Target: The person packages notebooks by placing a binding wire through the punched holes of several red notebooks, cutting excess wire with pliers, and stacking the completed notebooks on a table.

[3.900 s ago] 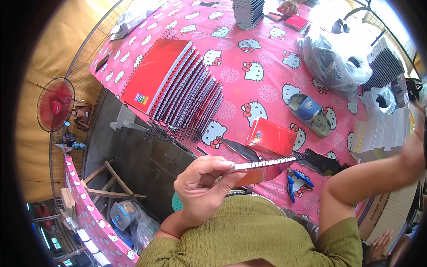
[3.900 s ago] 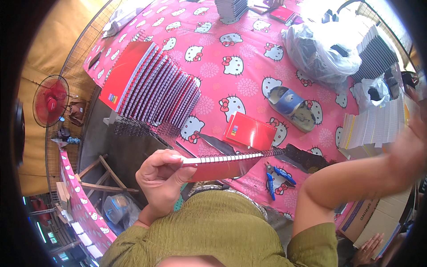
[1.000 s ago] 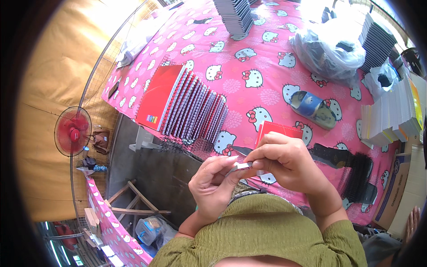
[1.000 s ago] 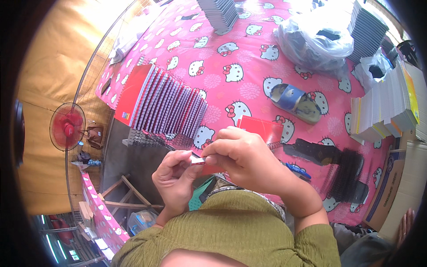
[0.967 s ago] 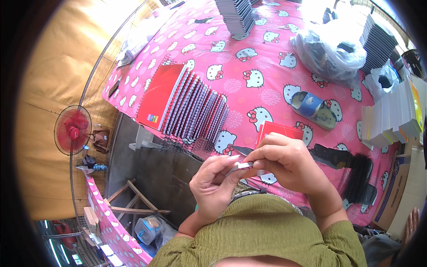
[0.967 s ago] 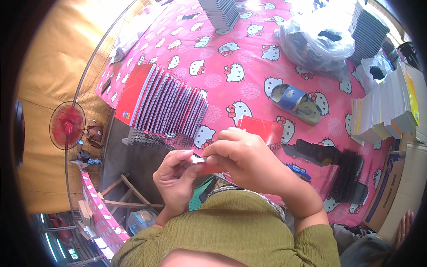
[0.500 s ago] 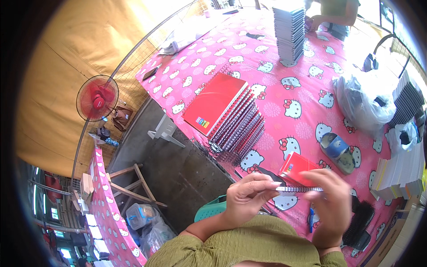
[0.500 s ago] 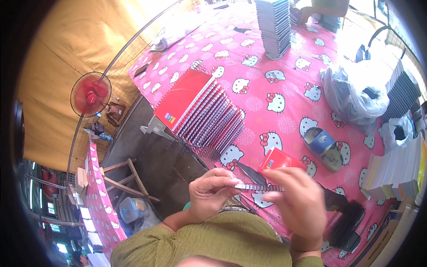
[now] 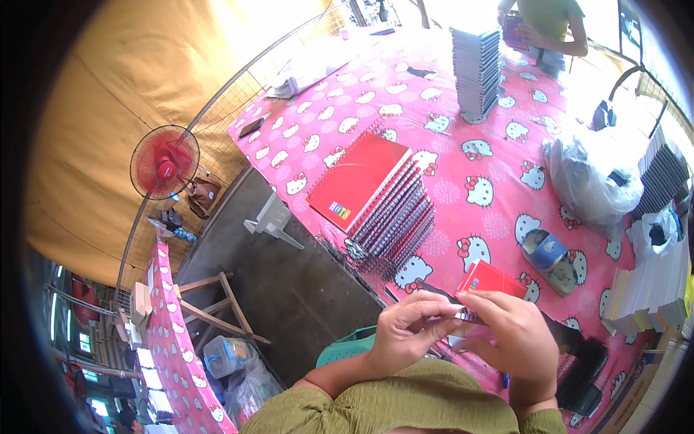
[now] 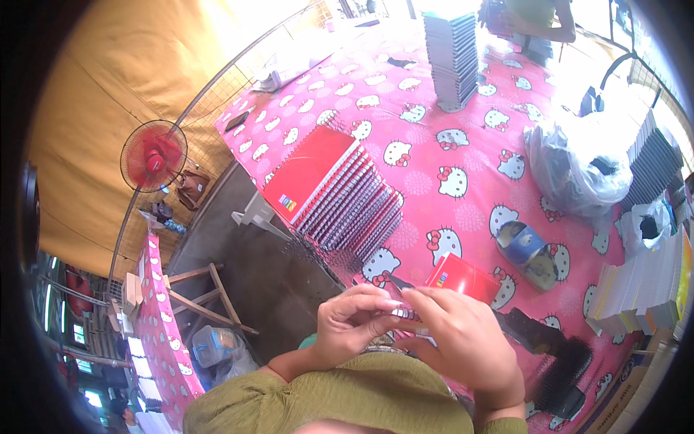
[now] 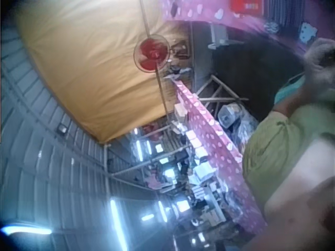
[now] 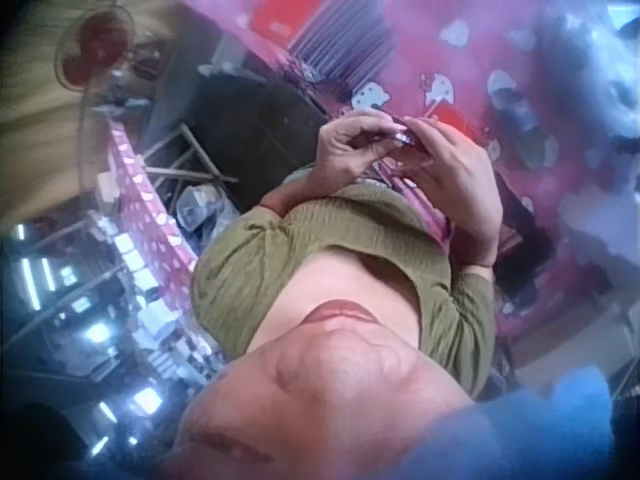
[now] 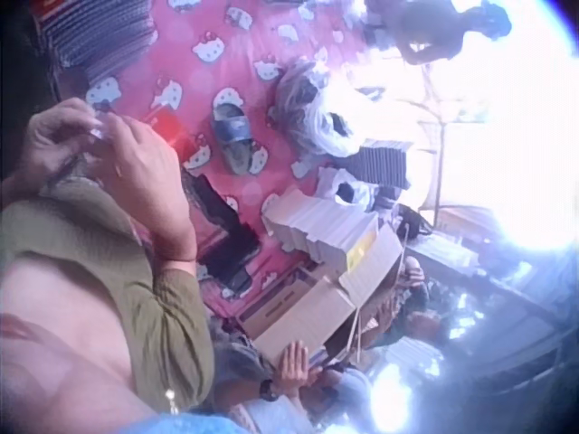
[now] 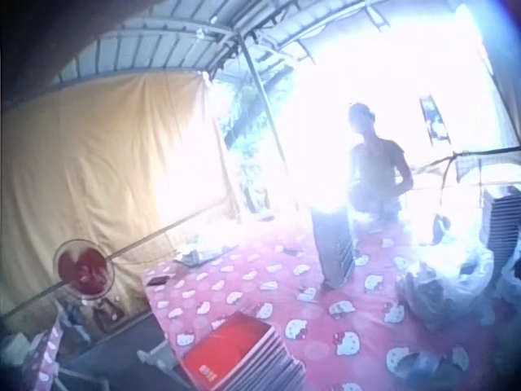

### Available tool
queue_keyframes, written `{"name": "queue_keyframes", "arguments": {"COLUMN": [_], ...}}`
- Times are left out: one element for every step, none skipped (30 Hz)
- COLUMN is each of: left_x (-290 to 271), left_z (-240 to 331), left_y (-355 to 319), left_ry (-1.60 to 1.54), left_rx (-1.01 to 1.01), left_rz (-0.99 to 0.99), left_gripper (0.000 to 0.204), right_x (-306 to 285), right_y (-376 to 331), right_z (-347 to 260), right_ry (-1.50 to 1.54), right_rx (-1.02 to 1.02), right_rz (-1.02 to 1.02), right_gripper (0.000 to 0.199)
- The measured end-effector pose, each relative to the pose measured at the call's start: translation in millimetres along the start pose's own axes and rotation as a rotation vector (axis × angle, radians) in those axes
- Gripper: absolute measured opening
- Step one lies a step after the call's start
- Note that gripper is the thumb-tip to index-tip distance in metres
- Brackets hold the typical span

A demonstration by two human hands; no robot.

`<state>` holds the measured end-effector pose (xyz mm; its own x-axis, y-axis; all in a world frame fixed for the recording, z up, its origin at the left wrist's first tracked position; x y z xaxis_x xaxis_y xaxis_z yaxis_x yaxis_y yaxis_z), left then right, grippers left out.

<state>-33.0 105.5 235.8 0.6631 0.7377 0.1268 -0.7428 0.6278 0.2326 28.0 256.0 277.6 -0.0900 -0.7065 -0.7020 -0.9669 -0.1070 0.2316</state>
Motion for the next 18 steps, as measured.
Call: {"name": "queue_keyframes", "arguments": {"left_x": [0.4,-1.6,-2.8,-3.7,-2.7,-1.0,0.2,-1.1,-0.8,-0.4,-0.1,0.1,-0.3,-1.1,-2.2,-2.2,-1.9,-1.4], "left_z": [1.2,1.5,2.6,3.9,3.7,3.7,3.4,1.8,-0.7,-1.9,0.0,3.9,6.2,6.9,6.6,6.6,8.1,10.0], "left_y": [0.8,2.9,3.1,2.6,3.0,2.3,2.8,1.3,2.3,3.3,3.7,4.1,4.1,3.9,3.6,3.4,3.8,4.2], "left_ry": [-0.041,-0.028,-0.02,-0.013,-0.022,-0.031,-0.04,-0.068,-0.101,-0.133,-0.099,-0.065,-0.032,0.014,0.059,0.104,0.119,0.134], "left_rx": [0.028,0.027,0.028,0.028,0.026,0.024,0.022,0.023,0.022,0.021,0.02,0.019,0.018,0.031,0.044,0.056,0.084,0.112], "left_rz": [0.016,0.013,0.004,-0.004,0.002,0.007,0.012,0.019,0.014,0.009,0.0,-0.009,-0.019,-0.037,-0.056,-0.075,-0.067,-0.06], "left_gripper": [0.024,0.024,0.024,0.024,0.024,0.023,0.023,0.024,0.025,0.027,0.027,0.028,0.029,0.029,0.03,0.03,0.03,0.029], "right_x": [-7.3,-12.2,-6.7,-3.0,-0.7,1.1,0.0,5.4,10.8,14.0,12.2,10.0,6.9,4.6,4.7,5.2,5.3,6.0], "right_y": [-4.0,-4.3,-1.7,-0.3,1.6,3.5,5.1,2.6,-3.1,-6.6,-3.7,-3.2,-3.6,-4.2,-4.3,-4.4,-4.6,-4.9], "right_z": [-6.2,-10.4,-10.9,-12.3,-10.4,-9.6,-13.1,-7.5,1.1,7.3,5.3,4.5,2.8,1.3,0.3,-0.8,-1.4,-2.1], "right_ry": [0.016,0.032,0.03,0.027,0.026,0.025,0.056,0.129,0.196,0.262,0.253,0.252,0.251,0.249,0.24,0.232,0.222,0.208], "right_rx": [-0.039,-0.079,-0.051,-0.047,-0.041,-0.035,-0.083,-0.061,-0.03,0.0,-0.089,-0.084,-0.08,-0.076,-0.068,-0.061,-0.054,-0.072], "right_rz": [0.04,0.079,0.031,0.066,0.099,0.132,0.224,0.262,0.309,0.355,0.421,0.44,0.459,0.478,0.484,0.49,0.498,0.508], "right_gripper": [0.058,0.059,0.061,0.061,0.061,0.061,0.056,0.054,0.052,0.05,0.043,0.04,0.037,0.034,0.032,0.03,0.028,0.028]}}
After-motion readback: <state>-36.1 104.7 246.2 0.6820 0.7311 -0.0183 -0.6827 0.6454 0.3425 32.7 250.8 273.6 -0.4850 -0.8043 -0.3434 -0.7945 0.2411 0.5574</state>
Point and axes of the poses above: each hand's wrist, its own y-axis towards the middle knuckle, its own x-axis out of the palm, z = x × y, the point moved 4 cm from there along y, towards the middle knuckle, and after that the axes turned 1 degree about y, right-handed, at the moved point
